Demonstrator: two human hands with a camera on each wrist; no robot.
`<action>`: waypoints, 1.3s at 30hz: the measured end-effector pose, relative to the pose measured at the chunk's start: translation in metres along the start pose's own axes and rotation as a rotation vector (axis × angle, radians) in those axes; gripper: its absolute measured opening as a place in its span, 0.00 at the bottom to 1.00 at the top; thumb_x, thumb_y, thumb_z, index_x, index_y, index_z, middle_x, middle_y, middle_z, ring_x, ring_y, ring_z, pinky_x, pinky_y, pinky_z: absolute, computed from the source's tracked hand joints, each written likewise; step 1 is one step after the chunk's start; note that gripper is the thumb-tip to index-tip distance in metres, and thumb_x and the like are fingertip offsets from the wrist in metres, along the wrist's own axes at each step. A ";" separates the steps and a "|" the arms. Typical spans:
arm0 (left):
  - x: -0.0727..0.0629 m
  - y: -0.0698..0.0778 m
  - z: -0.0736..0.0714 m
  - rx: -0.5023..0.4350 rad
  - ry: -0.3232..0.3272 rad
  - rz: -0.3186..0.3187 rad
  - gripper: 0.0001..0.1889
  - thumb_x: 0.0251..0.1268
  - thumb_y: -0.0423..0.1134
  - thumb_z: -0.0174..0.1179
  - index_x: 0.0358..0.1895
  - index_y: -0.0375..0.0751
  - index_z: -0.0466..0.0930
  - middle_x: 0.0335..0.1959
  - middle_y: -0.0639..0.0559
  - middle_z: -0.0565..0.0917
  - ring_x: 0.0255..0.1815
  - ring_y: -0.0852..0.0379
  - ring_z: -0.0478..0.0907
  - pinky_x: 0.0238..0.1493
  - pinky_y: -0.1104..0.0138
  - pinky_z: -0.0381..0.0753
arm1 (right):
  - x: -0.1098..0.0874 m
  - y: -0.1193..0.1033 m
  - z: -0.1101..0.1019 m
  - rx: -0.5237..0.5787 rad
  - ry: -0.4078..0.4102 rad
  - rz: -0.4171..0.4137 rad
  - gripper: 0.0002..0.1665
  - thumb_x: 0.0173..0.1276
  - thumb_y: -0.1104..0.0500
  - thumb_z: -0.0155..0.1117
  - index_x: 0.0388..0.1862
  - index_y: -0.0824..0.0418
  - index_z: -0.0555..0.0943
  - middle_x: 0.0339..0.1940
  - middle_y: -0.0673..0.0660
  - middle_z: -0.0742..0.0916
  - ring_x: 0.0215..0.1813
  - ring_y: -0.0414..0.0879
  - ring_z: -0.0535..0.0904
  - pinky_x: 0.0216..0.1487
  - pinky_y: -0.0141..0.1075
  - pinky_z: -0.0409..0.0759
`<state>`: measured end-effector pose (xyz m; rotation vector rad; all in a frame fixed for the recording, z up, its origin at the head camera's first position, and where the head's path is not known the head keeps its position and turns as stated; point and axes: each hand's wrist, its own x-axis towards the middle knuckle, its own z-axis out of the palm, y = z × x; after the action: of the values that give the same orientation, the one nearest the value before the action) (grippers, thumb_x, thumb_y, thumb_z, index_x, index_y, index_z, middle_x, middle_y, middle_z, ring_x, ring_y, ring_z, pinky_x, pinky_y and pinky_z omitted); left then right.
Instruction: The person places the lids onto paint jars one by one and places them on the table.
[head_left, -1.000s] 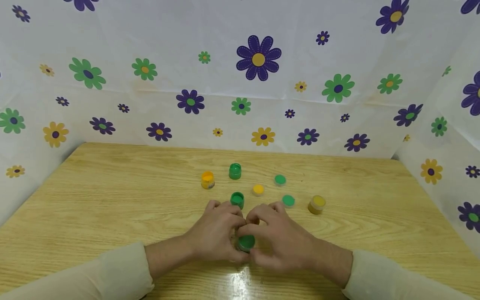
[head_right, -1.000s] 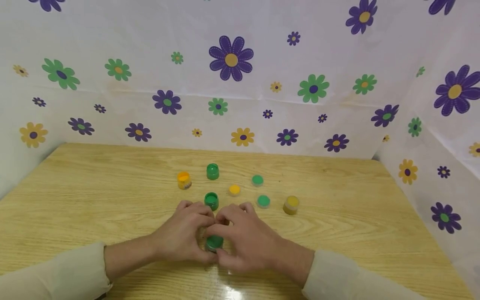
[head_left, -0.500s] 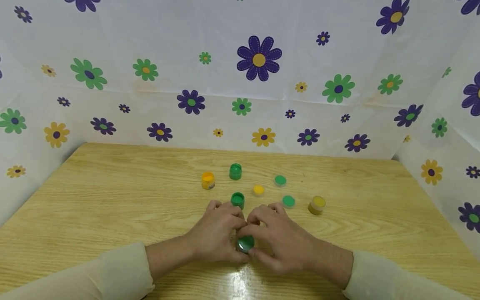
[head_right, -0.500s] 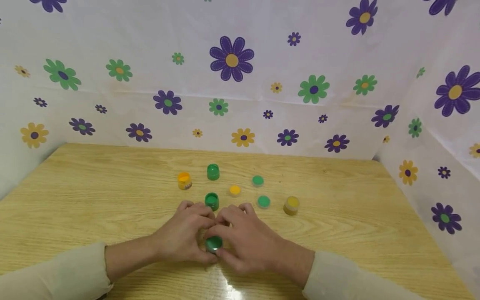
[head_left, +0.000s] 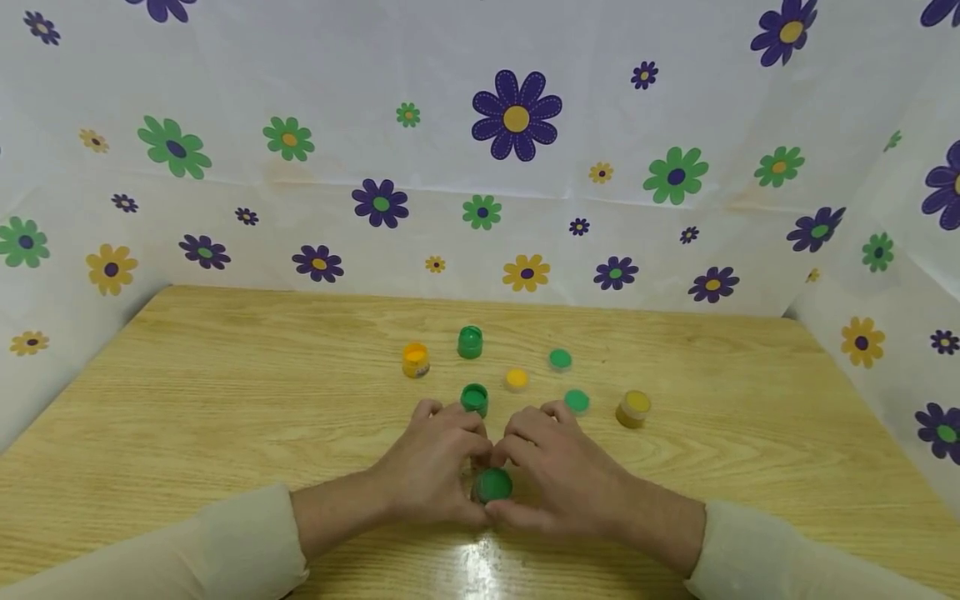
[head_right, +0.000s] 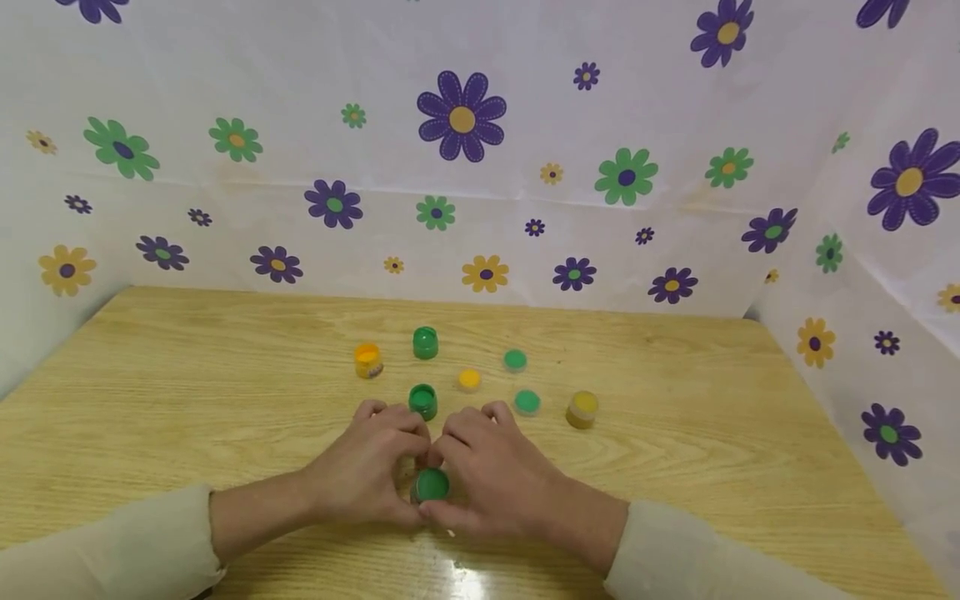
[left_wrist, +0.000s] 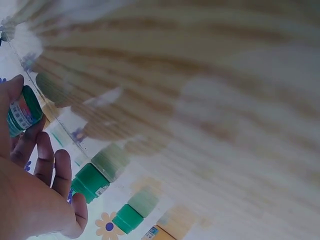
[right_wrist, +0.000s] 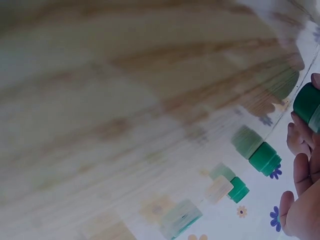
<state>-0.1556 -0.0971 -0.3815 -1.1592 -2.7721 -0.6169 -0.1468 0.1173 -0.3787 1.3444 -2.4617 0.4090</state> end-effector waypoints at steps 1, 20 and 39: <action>0.000 0.000 0.000 0.000 0.006 0.006 0.18 0.39 0.62 0.76 0.28 0.57 0.86 0.30 0.69 0.76 0.38 0.67 0.69 0.49 0.61 0.60 | 0.000 0.000 0.000 -0.002 0.007 0.003 0.20 0.62 0.38 0.69 0.39 0.51 0.80 0.35 0.42 0.75 0.41 0.36 0.70 0.52 0.38 0.64; 0.005 -0.001 -0.003 -0.194 -0.120 0.020 0.16 0.42 0.52 0.79 0.36 0.55 0.87 0.35 0.71 0.78 0.41 0.69 0.70 0.50 0.60 0.60 | -0.001 0.004 0.001 0.036 0.081 -0.215 0.18 0.62 0.46 0.71 0.47 0.53 0.84 0.42 0.44 0.79 0.45 0.37 0.74 0.53 0.41 0.65; 0.003 0.003 -0.004 -0.096 0.043 0.013 0.16 0.41 0.54 0.80 0.32 0.52 0.88 0.33 0.68 0.78 0.39 0.69 0.72 0.50 0.58 0.60 | -0.001 0.000 0.001 0.090 0.111 0.099 0.21 0.54 0.39 0.77 0.34 0.50 0.81 0.27 0.44 0.76 0.33 0.32 0.67 0.49 0.38 0.61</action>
<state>-0.1561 -0.0948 -0.3758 -1.1660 -2.7245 -0.7718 -0.1463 0.1173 -0.3800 1.2024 -2.4504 0.6073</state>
